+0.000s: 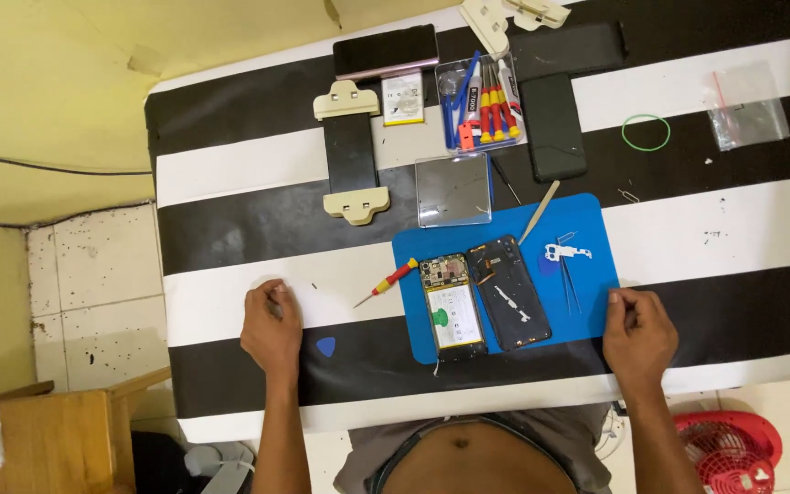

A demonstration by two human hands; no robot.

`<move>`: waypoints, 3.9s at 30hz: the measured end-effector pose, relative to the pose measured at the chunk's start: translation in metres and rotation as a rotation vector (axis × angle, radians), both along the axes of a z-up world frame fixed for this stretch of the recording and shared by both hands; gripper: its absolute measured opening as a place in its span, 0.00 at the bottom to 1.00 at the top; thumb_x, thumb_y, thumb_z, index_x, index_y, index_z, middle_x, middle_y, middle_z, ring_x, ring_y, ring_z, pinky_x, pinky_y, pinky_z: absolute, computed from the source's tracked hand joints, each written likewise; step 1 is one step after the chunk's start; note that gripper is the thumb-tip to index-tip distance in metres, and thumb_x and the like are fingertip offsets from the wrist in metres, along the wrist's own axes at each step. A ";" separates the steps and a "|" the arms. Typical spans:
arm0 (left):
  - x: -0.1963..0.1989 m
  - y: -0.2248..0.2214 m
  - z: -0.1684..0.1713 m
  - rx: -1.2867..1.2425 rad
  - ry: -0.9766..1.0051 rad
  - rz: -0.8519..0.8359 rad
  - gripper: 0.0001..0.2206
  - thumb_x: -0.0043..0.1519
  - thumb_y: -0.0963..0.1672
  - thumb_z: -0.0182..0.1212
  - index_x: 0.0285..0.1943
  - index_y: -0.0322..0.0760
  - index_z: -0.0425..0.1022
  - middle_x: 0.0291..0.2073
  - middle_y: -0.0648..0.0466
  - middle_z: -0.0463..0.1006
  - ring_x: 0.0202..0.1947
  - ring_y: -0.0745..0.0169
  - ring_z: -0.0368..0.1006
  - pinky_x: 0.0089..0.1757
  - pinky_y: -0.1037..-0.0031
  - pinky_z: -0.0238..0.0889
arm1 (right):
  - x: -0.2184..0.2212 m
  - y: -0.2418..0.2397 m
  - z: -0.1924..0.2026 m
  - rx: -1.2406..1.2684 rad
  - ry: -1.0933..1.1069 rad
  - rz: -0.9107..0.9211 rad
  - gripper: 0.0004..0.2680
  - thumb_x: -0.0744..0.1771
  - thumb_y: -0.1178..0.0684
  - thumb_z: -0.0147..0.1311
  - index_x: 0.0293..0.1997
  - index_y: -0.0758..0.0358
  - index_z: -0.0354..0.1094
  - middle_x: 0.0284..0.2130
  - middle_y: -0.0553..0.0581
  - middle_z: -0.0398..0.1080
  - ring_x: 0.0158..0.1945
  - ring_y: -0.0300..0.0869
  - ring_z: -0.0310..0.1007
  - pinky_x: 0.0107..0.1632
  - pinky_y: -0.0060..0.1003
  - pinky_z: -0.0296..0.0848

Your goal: Disassembling a mobile phone by removing screws and internal components using a screwdriver and tweezers.

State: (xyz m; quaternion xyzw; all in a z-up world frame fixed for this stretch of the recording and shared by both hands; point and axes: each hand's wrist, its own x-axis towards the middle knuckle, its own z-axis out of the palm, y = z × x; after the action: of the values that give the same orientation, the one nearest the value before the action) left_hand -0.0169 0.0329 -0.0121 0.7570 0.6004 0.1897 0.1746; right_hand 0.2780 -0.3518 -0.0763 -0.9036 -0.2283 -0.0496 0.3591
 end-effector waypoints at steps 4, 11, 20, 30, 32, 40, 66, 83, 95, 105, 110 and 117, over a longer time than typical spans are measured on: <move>-0.007 0.007 -0.010 -0.026 0.003 0.020 0.10 0.68 0.50 0.51 0.49 0.50 0.77 0.35 0.64 0.75 0.30 0.61 0.72 0.37 0.61 0.64 | -0.002 -0.005 -0.014 -0.095 -0.059 0.011 0.03 0.74 0.57 0.57 0.47 0.63 0.77 0.37 0.55 0.72 0.34 0.44 0.69 0.39 0.42 0.66; -0.013 0.006 -0.016 -0.022 -0.021 0.014 0.10 0.67 0.48 0.52 0.49 0.49 0.78 0.40 0.62 0.78 0.34 0.61 0.73 0.41 0.62 0.64 | -0.008 -0.007 -0.006 -0.118 0.002 0.004 0.04 0.74 0.57 0.56 0.47 0.63 0.76 0.38 0.54 0.70 0.32 0.42 0.63 0.36 0.41 0.62; -0.008 0.005 -0.016 0.028 -0.029 0.017 0.06 0.71 0.44 0.57 0.48 0.45 0.80 0.36 0.54 0.80 0.39 0.49 0.78 0.44 0.57 0.69 | -0.007 0.005 0.005 -0.087 -0.029 -0.003 0.02 0.73 0.62 0.59 0.43 0.63 0.74 0.31 0.55 0.70 0.29 0.50 0.70 0.33 0.41 0.67; -0.014 0.008 -0.026 0.078 -0.069 0.013 0.06 0.71 0.44 0.58 0.46 0.43 0.81 0.36 0.53 0.80 0.37 0.48 0.78 0.43 0.59 0.68 | -0.006 0.010 0.008 -0.132 -0.098 0.038 0.02 0.72 0.58 0.61 0.42 0.59 0.75 0.28 0.49 0.69 0.27 0.44 0.68 0.32 0.36 0.67; -0.012 0.007 -0.021 0.088 -0.069 0.011 0.06 0.71 0.43 0.58 0.46 0.42 0.81 0.36 0.52 0.80 0.37 0.49 0.77 0.43 0.59 0.68 | -0.005 0.013 0.010 -0.146 -0.095 0.049 0.02 0.71 0.57 0.62 0.41 0.57 0.75 0.28 0.48 0.68 0.28 0.44 0.69 0.33 0.36 0.68; -0.016 0.005 -0.022 0.083 -0.102 -0.027 0.05 0.70 0.43 0.58 0.46 0.43 0.81 0.37 0.53 0.79 0.36 0.49 0.76 0.43 0.59 0.68 | -0.005 0.019 0.031 -0.242 -0.004 0.077 0.05 0.70 0.51 0.63 0.44 0.57 0.73 0.30 0.53 0.69 0.35 0.52 0.74 0.38 0.45 0.71; 0.035 0.023 -0.023 -0.027 -0.179 -0.178 0.07 0.65 0.42 0.61 0.49 0.39 0.82 0.39 0.46 0.81 0.32 0.45 0.76 0.38 0.60 0.67 | -0.005 0.038 0.029 0.806 1.152 0.222 0.10 0.69 0.63 0.49 0.56 0.74 0.70 0.31 0.57 0.68 0.32 0.39 0.66 0.33 0.32 0.69; 0.107 -0.073 -0.051 0.195 -0.082 -0.591 0.14 0.67 0.49 0.56 0.60 0.49 0.74 0.60 0.56 0.69 0.61 0.52 0.63 0.56 0.60 0.51 | 0.012 0.168 0.038 0.387 0.752 0.779 0.23 0.68 0.69 0.50 0.70 0.65 0.45 0.37 0.57 0.64 0.39 0.41 0.70 0.45 0.39 0.78; 0.112 -0.069 -0.048 0.159 -0.030 -0.659 0.12 0.68 0.50 0.55 0.56 0.51 0.77 0.61 0.57 0.68 0.63 0.56 0.61 0.56 0.60 0.49 | 0.013 0.177 0.021 0.424 0.688 0.776 0.31 0.68 0.68 0.50 0.81 0.59 0.37 0.47 0.65 0.64 0.45 0.52 0.76 0.42 0.49 0.84; 0.112 -0.069 -0.046 0.137 -0.065 -0.641 0.10 0.68 0.50 0.56 0.54 0.52 0.78 0.58 0.57 0.69 0.62 0.57 0.62 0.54 0.60 0.51 | 0.003 0.183 0.042 0.276 0.553 0.819 0.32 0.67 0.67 0.52 0.80 0.60 0.34 0.50 0.73 0.64 0.49 0.69 0.76 0.40 0.63 0.84; 0.112 -0.068 -0.046 0.145 -0.078 -0.645 0.10 0.67 0.49 0.57 0.53 0.51 0.78 0.57 0.57 0.69 0.61 0.57 0.63 0.54 0.60 0.52 | 0.005 0.183 0.040 0.246 0.532 0.803 0.32 0.67 0.67 0.55 0.80 0.60 0.38 0.48 0.70 0.67 0.48 0.66 0.77 0.39 0.60 0.84; 0.112 -0.068 -0.042 0.127 -0.092 -0.636 0.10 0.66 0.48 0.59 0.53 0.50 0.79 0.56 0.56 0.70 0.61 0.54 0.64 0.54 0.59 0.53 | 0.004 0.185 0.039 0.245 0.515 0.820 0.31 0.67 0.67 0.54 0.80 0.61 0.39 0.44 0.69 0.67 0.45 0.64 0.77 0.34 0.62 0.79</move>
State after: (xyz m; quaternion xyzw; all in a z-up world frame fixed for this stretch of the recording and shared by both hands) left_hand 0.0950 -0.0349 -0.0540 0.9066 0.3125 0.1967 0.2045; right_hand 0.2824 -0.1671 -0.0376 -0.6737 -0.4611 0.2937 0.4973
